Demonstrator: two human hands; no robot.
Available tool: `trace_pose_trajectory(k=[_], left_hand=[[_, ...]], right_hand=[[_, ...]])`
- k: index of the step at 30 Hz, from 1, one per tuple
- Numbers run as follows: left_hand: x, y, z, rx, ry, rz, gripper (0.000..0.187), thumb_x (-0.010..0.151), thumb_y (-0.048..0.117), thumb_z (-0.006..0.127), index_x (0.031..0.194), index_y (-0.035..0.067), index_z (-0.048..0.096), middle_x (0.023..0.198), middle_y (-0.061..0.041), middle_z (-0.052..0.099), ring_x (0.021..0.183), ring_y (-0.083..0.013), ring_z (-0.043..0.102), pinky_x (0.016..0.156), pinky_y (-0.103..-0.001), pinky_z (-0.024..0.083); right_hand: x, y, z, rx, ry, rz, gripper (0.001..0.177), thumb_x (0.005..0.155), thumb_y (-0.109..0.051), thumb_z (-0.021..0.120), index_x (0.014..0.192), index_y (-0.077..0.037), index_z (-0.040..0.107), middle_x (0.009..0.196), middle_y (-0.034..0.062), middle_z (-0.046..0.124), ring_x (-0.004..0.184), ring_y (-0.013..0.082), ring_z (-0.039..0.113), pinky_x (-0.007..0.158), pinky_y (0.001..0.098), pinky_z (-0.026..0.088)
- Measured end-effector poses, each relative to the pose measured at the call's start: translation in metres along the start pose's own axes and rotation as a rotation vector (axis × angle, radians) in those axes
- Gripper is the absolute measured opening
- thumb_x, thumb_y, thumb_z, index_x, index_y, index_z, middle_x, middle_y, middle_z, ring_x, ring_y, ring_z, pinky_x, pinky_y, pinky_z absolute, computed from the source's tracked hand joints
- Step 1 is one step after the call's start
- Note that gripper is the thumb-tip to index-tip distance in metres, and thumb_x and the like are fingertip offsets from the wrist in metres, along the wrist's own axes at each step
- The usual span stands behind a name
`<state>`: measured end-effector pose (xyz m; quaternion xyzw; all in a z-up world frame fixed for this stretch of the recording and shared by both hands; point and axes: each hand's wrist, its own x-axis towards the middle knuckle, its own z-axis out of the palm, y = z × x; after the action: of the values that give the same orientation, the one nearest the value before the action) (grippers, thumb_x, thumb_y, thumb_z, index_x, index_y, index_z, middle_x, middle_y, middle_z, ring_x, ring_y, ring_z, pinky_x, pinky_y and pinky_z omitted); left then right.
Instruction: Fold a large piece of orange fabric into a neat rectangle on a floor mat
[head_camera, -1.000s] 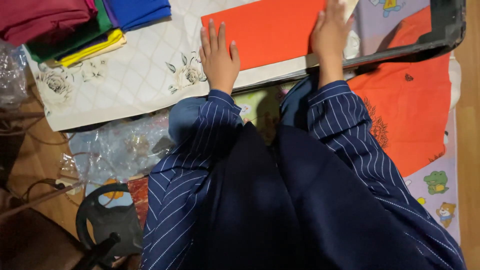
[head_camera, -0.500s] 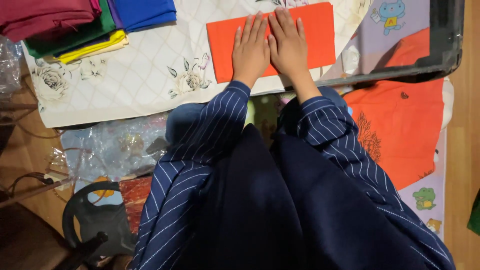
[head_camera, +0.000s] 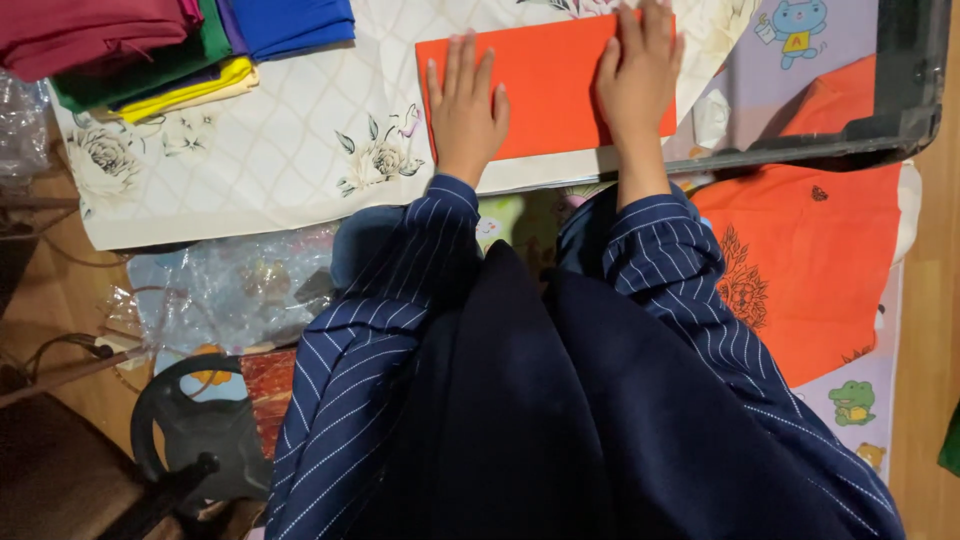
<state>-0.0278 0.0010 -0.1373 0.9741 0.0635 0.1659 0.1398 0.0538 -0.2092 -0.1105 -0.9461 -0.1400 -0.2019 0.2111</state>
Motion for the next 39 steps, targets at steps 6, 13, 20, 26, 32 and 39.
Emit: trace_pose_trajectory(k=[6, 13, 20, 26, 32, 39], left_hand=[[-0.016, 0.016, -0.012, -0.125, -0.095, 0.365, 0.03, 0.101, 0.024, 0.066, 0.128, 0.012, 0.069, 0.158, -0.01, 0.041, 0.149, -0.0258, 0.032, 0.124, -0.055, 0.015], [-0.029, 0.049, -0.008, -0.12, -0.325, 0.479, 0.067, 0.102, 0.056, 0.058, 0.155, 0.017, 0.048, 0.167, -0.009, 0.023, 0.154, -0.0274, 0.011, 0.124, -0.059, 0.005], [-0.041, 0.07, -0.007, -0.093, -0.327, 0.479, 0.071, 0.098, 0.053, 0.062, 0.156, 0.017, 0.044, 0.167, -0.009, 0.022, 0.154, -0.0311, 0.011, 0.123, -0.064, 0.01], [-0.046, 0.079, -0.012, 0.007, -0.296, 0.49, 0.078, 0.093, 0.049, 0.069, 0.158, 0.018, 0.039, 0.166, -0.01, 0.023, 0.153, -0.0353, 0.02, 0.119, -0.068, 0.019], [-0.05, 0.086, -0.023, 0.007, -0.197, 0.467, 0.086, 0.088, 0.042, 0.077, 0.16, 0.02, 0.035, 0.168, -0.004, 0.025, 0.155, -0.0287, 0.024, 0.123, -0.057, 0.029], [-0.027, 0.084, -0.047, -0.287, 0.089, 0.349, 0.062, 0.088, 0.003, 0.062, 0.147, 0.016, 0.048, 0.151, 0.001, 0.058, 0.139, -0.0185, 0.059, 0.106, -0.034, 0.056]], right_hand=[[-0.02, 0.03, -0.001, -0.12, 0.01, 0.164, 0.05, 0.095, -0.018, 0.075, 0.143, -0.014, 0.062, 0.151, 0.0123, 0.048, 0.129, 0.0316, 0.058, 0.094, 0.0436, 0.053], [-0.028, 0.054, -0.037, -0.114, -0.111, 0.322, 0.048, 0.095, -0.03, 0.072, 0.137, -0.01, 0.06, 0.107, 0.0162, 0.069, 0.083, 0.0325, 0.07, 0.07, 0.0433, 0.058], [-0.028, 0.082, -0.063, 0.187, -0.258, 0.547, 0.05, 0.094, -0.037, 0.071, 0.121, 0.005, 0.069, 0.106, 0.023, 0.075, 0.089, 0.0303, 0.076, 0.077, 0.0366, 0.062], [-0.016, 0.073, -0.091, 0.576, -0.351, 0.786, 0.026, 0.098, -0.025, 0.069, 0.081, -0.006, 0.069, 0.068, -0.0031, 0.06, 0.055, 0.0069, 0.05, 0.051, 0.0192, 0.043], [-0.005, 0.044, -0.131, 0.76, -0.333, 0.811, 0.019, 0.098, -0.025, 0.067, 0.088, -0.01, 0.071, 0.066, -0.0095, 0.053, 0.056, 0.0006, 0.04, 0.053, 0.0151, 0.031], [0.006, 0.021, -0.157, 1.286, -0.223, 0.753, 0.032, 0.1, -0.031, 0.056, 0.11, -0.002, 0.065, 0.08, 0.0034, 0.065, 0.061, 0.0116, 0.059, 0.053, 0.0225, 0.05]])
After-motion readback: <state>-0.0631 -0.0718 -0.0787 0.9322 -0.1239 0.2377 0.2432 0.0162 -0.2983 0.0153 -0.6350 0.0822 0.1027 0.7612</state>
